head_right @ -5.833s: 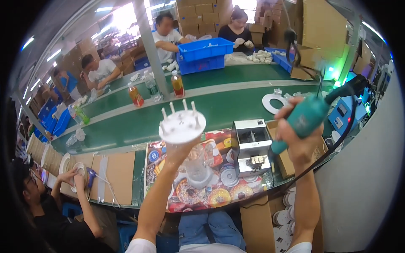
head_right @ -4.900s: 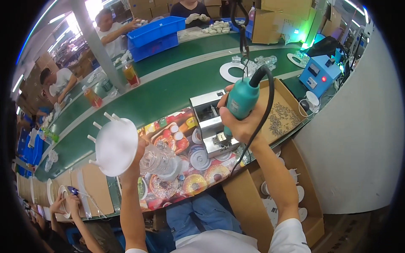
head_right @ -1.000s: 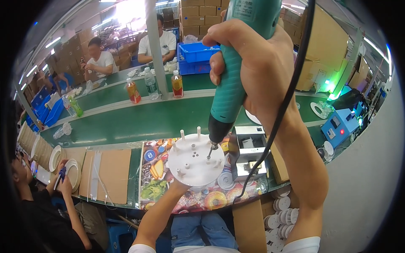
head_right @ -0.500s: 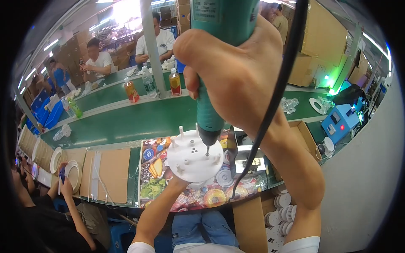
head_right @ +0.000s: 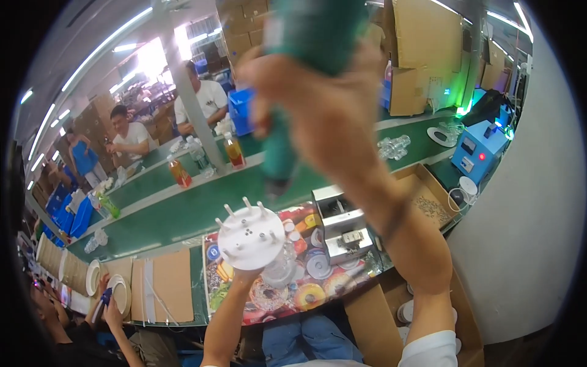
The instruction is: The recorder is assembling small white plastic components at a factory workstation using an electric screwdriver.
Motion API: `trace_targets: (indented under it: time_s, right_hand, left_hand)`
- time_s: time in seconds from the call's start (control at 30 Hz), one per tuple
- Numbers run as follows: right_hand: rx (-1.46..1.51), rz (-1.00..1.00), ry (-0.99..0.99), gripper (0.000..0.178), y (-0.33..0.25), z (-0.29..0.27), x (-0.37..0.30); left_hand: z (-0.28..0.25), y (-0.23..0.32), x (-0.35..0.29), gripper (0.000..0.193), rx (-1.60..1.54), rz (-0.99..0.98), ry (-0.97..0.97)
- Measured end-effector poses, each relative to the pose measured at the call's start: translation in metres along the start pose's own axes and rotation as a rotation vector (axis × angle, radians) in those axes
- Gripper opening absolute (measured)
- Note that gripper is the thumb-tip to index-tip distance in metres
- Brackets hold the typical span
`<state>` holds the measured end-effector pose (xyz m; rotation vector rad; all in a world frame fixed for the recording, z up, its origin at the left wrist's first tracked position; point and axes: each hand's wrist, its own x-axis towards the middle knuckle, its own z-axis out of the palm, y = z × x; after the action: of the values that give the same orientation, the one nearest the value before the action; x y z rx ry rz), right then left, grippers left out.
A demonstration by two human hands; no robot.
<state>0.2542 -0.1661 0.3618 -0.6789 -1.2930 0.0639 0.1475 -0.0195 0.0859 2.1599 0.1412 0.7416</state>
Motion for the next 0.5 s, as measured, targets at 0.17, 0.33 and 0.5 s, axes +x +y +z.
trace_targets:
  time_s: [0.17,0.33,0.5]
  right_hand:
    - [-0.261,0.135,0.164,0.045,0.031,-0.052,-0.075]
    - [-0.384,0.357,0.217,0.044,0.066,-0.093,-0.155]
    - [-0.328,0.418,0.267,0.042,0.091,-0.101,-0.185]
  left_hand:
    - [-0.029,0.025,-0.006,0.061,1.323,0.187,0.127]
    - [-0.018,0.019,0.004,0.069,0.066,0.289,-0.05]
    - [-0.013,0.019,0.003,0.079,-1.436,0.273,-0.14]
